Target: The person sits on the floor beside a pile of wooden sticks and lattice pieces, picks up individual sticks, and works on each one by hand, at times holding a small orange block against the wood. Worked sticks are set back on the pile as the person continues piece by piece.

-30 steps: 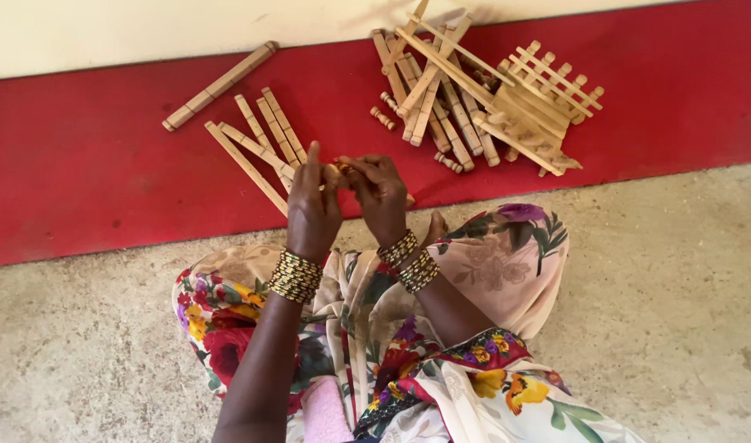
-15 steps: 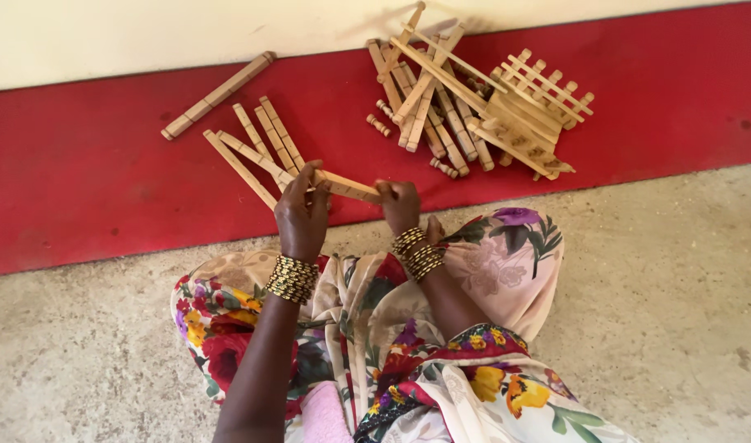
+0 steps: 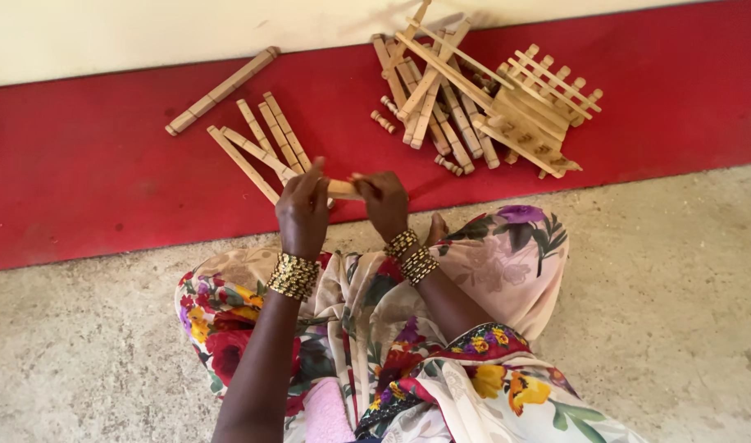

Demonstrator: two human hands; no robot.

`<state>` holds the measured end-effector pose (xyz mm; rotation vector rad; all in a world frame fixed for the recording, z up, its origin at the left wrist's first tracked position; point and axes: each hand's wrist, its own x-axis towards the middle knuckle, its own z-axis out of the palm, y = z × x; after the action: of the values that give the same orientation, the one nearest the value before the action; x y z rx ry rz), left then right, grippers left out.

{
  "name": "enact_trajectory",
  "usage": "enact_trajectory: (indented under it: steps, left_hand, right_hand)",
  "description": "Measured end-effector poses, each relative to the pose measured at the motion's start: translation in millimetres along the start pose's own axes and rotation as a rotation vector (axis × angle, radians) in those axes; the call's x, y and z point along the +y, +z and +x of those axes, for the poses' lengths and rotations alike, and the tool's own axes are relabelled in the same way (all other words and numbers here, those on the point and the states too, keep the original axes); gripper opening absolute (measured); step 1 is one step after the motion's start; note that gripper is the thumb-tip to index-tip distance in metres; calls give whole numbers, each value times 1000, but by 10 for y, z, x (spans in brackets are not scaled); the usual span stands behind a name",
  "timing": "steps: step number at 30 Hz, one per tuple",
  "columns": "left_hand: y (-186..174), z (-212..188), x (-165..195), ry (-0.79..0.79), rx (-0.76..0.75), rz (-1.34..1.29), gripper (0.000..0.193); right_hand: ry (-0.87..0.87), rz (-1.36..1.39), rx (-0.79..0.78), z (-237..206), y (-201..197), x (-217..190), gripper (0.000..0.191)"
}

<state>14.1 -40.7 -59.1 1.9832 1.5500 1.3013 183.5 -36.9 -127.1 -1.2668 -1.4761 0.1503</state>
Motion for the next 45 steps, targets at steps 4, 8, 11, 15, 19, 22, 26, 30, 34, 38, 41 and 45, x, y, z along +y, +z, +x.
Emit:
enact_trajectory:
  steps: [4,8,11,15,19,22,26,30,34,38,41,45]
  left_hand:
    - [-74,-90,-94,-171,142,-306,46]
    - [-79,-64,-9,-132,48,-339,30]
    - [-54,32,82,-56,-45,-275,34]
    - [-114,71,137,133,-101,-140,53]
    - [-158,20,107,85,-196,-123,72]
    - [-120,29,50,200,-99,-155,67]
    - [-118,-8,13,23,-96,-216,29]
    - [-138,-35,114,-95,-53,-323,20]
    - [-121,69,239,7,19,-274,20]
    - [-104,143,246,135,80,-207,22]
    - [-43,157,214,58,59,-180,23]
    - [53,190,185,114,63,-199,30]
  right_hand:
    - [588,45,-84,-40,-95,83,16]
    - [731,269,-151,-21,-114,95,17]
    - [568,326,-99,9,-61,40,15]
    - [387,499,-134,37,54,-62,19]
    - [229,469,-124,34,125,-88,22]
    - [198,311,-94,9,118,-16,19]
    - [358,239,-137,-51,49,172,16]
    - [856,349,-84,-115,-13,351,16]
    - [795,395,-64,-130,-21,412,18]
    - [785,483,-118,-44,14,354,22]
    - [743,482,-136,100,61,268,23]
    - [392,654,-195,340,145,176,23]
